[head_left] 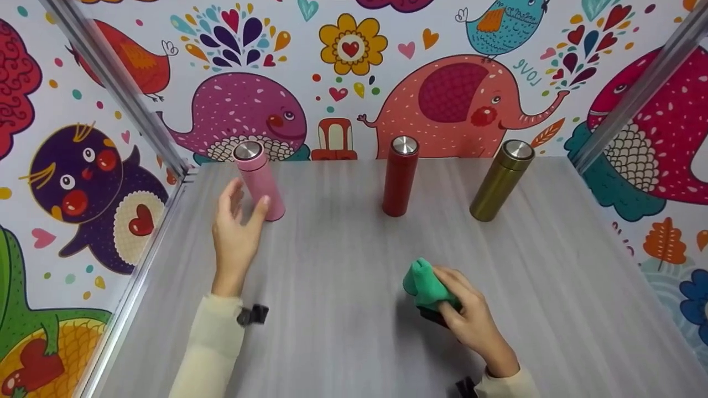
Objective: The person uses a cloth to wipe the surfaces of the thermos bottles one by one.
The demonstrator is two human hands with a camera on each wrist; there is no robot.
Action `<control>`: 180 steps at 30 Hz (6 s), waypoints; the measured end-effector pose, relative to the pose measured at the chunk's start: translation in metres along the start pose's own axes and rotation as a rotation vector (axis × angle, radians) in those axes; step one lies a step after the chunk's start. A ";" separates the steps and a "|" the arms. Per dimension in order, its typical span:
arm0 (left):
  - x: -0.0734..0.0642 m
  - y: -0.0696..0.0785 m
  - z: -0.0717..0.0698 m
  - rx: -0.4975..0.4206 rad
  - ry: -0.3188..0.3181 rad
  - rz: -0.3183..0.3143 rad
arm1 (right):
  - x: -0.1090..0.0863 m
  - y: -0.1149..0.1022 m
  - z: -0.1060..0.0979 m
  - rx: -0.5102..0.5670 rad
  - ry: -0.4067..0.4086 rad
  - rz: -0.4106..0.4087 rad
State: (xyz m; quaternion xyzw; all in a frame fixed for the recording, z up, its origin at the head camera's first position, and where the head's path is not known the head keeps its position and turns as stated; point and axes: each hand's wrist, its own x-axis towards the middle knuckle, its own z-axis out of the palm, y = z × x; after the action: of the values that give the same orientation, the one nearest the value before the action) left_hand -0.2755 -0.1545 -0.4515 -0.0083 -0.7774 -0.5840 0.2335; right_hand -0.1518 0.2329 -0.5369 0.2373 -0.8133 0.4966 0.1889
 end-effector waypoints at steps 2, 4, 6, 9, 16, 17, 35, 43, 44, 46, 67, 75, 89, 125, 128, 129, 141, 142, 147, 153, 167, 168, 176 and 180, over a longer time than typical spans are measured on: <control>-0.023 0.004 -0.001 -0.048 -0.015 0.016 | -0.001 0.000 0.000 -0.004 0.000 -0.004; -0.047 0.006 -0.001 -0.077 -0.025 0.029 | -0.002 0.001 -0.001 -0.008 0.003 -0.006; -0.070 0.006 0.000 -0.107 -0.038 0.041 | -0.003 0.000 0.000 -0.015 0.011 -0.002; -0.100 0.003 0.002 -0.108 -0.070 0.049 | -0.004 -0.003 0.001 -0.022 0.031 -0.005; -0.129 -0.007 0.007 -0.085 -0.115 0.061 | 0.000 -0.030 0.002 -0.023 0.069 -0.054; -0.130 -0.008 0.008 -0.090 -0.121 0.062 | 0.000 -0.033 0.002 -0.021 0.069 -0.051; -0.033 0.032 0.109 -0.053 -0.272 0.213 | -0.007 -0.032 0.000 -0.034 0.060 -0.025; 0.015 0.050 0.180 0.040 -0.383 0.057 | -0.020 -0.005 -0.004 -0.035 0.037 0.035; 0.020 0.050 0.188 0.060 -0.400 0.040 | -0.021 -0.004 -0.004 -0.031 0.037 0.029; 0.030 0.047 0.203 0.101 -0.426 0.004 | -0.022 -0.002 -0.004 -0.029 0.042 0.002; 0.048 0.051 0.213 0.093 -0.521 0.028 | -0.013 -0.034 -0.017 -0.050 0.089 -0.021; 0.017 0.060 0.166 0.020 -0.583 0.122 | -0.008 -0.032 -0.017 -0.056 0.094 -0.024; -0.040 0.027 0.125 -0.003 -0.586 0.110 | -0.002 0.005 -0.007 -0.017 0.179 0.011; -0.052 0.019 0.124 0.080 -0.673 0.266 | 0.091 0.046 0.042 0.308 -0.218 0.203; -0.051 0.018 0.123 0.083 -0.692 0.264 | 0.086 0.056 0.045 0.338 -0.255 0.254; -0.051 0.018 0.123 0.086 -0.697 0.266 | 0.084 0.059 0.047 0.343 -0.265 0.275; -0.045 0.018 0.124 0.065 -0.723 0.258 | 0.064 0.087 0.063 0.237 -0.318 0.385; -0.044 0.018 0.123 0.057 -0.721 0.254 | 0.064 0.087 0.063 0.234 -0.302 0.385; -0.044 0.017 0.123 0.006 -0.734 0.204 | 0.064 0.079 0.062 0.251 -0.210 0.411; -0.042 0.017 0.123 -0.034 -0.765 0.172 | 0.080 0.056 0.052 0.321 -0.112 0.313; -0.026 0.019 0.112 0.042 -0.831 0.221 | 0.114 -0.019 0.015 0.303 -0.022 0.121; -0.025 0.019 0.111 0.030 -0.845 0.210 | 0.114 -0.020 0.013 0.309 -0.027 0.116; -0.024 0.019 0.109 -0.088 -0.893 0.164 | 0.115 -0.020 0.013 0.320 -0.045 0.111; -0.030 0.020 0.116 -0.051 -0.831 0.168 | 0.114 -0.010 0.026 0.290 -0.037 0.125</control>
State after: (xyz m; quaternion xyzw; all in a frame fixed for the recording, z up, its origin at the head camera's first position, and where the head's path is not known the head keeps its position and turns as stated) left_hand -0.2841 -0.0348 -0.4684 -0.3123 -0.7873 -0.5289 -0.0532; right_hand -0.2403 0.1834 -0.4789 0.2202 -0.7495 0.6153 0.1061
